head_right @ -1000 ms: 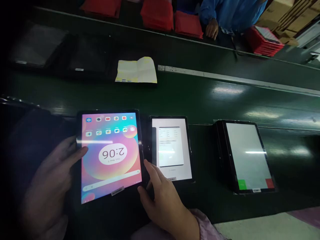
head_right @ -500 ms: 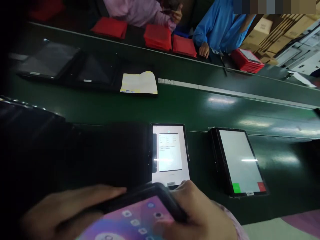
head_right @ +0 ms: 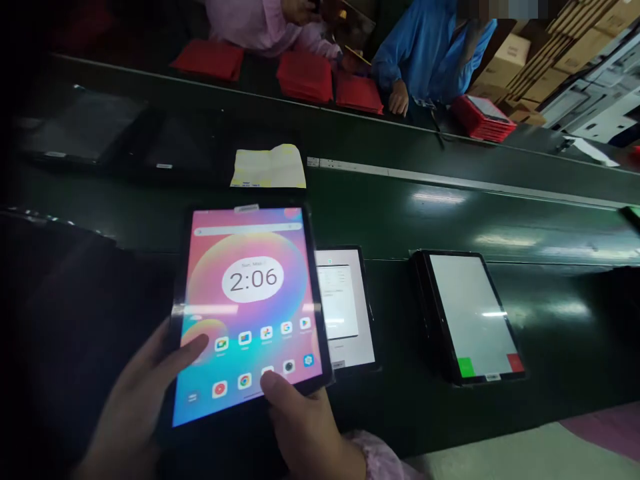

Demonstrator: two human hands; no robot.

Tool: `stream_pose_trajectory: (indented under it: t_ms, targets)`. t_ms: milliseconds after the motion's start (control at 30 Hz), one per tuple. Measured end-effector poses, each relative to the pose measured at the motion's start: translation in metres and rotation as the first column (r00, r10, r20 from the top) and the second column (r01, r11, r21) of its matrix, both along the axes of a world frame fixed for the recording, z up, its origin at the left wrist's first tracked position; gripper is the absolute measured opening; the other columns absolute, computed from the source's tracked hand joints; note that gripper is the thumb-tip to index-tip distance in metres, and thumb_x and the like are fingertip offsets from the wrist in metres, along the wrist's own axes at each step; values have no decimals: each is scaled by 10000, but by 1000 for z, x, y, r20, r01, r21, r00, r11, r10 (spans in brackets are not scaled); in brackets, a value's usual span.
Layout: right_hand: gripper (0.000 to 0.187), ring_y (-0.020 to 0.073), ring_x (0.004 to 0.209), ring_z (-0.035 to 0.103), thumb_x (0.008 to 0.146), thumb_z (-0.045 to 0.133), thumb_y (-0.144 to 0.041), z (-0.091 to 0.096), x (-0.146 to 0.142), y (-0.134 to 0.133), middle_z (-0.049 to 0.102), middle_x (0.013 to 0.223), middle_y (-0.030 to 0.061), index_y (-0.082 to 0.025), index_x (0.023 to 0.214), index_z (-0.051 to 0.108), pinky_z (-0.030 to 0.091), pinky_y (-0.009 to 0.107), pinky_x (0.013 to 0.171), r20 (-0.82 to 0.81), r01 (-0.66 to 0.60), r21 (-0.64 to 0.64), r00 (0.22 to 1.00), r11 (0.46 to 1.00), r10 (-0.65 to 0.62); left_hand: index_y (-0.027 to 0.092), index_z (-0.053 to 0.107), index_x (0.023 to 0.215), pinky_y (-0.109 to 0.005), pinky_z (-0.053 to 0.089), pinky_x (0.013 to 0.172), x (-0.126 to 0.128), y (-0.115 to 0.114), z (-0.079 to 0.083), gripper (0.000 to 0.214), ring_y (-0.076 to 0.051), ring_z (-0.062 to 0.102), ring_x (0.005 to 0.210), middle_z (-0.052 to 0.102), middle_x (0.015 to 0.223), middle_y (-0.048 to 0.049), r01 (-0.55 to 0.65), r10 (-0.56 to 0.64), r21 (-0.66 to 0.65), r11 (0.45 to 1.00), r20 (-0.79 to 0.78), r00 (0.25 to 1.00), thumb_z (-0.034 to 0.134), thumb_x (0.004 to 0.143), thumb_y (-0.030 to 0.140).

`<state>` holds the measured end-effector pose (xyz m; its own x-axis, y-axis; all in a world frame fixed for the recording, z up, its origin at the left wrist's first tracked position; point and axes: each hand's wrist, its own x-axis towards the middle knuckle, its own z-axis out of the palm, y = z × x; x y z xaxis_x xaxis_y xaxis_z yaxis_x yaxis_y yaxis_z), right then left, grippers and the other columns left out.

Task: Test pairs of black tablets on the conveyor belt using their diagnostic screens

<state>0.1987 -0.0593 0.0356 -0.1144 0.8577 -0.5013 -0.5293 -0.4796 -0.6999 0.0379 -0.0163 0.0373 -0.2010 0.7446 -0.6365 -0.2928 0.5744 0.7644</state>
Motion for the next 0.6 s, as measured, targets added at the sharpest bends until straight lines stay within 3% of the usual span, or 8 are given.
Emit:
stream_pose_trajectory:
  t_ms: [100,167,200,267,333,400,500,600]
  targets:
    - [672,291,916,797,773,805,-794,-1,13,3,830,1037,96,-248,1165,795,678,430,793,136,-222,147,970,964,203,248,706,1393,-435,690,576,-30,13,-3,865,-411,827,807,852,933,-81,-51,35,-209,977,-80,996,988,585,378]
    - [568,251,863,793,885,739,-741,0,42,9,838,994,79,-265,1188,806,672,387,772,430,-305,281,887,910,164,260,715,1370,-401,668,511,-51,19,-7,867,-395,822,740,846,864,-63,-115,69,-297,948,-162,984,989,548,280]
    - [450,240,869,794,959,709,-650,-1,58,13,843,992,73,-279,1193,813,673,374,771,600,-334,342,797,879,69,264,723,1351,-386,664,503,-57,20,-9,836,-389,822,739,846,858,-58,-133,79,-293,947,-188,979,975,554,257]
    - [280,262,1009,795,1022,685,-475,-5,87,21,843,1074,79,-300,1192,823,683,414,855,840,-386,434,501,814,-210,268,744,1290,-372,676,536,-59,19,-10,731,-382,829,781,854,891,-57,-136,85,-254,957,-203,976,938,585,242]
    - [238,326,1217,739,1040,662,-391,-13,105,30,823,1189,99,-304,1180,834,677,510,937,882,-466,465,174,753,-437,269,760,1236,-373,695,602,-53,16,-8,634,-377,835,838,859,926,-57,-129,78,-241,962,-210,975,907,619,243]
    - [268,385,1396,627,1071,602,-360,-24,113,38,784,1307,117,-295,1164,844,656,604,980,843,-540,438,-30,719,-537,275,767,1219,-384,707,670,-47,16,-9,621,-381,835,898,860,939,-52,-124,67,-255,959,-221,973,917,617,250]
    - [328,412,1518,505,1100,534,-339,-35,117,45,737,1411,108,-291,1125,858,626,670,1027,841,-589,379,-101,713,-531,278,766,1247,-405,713,753,-49,18,-18,736,-405,822,1005,864,984,-49,-78,26,-273,959,-191,981,984,544,271]
    - [317,389,1500,538,1099,540,-327,-38,125,46,746,1402,81,-324,1136,855,631,650,1035,879,-538,384,-36,750,-475,272,745,1310,-435,708,838,-58,17,-37,700,-397,809,1069,863,1094,-54,-8,-25,-193,981,-170,985,960,667,449]
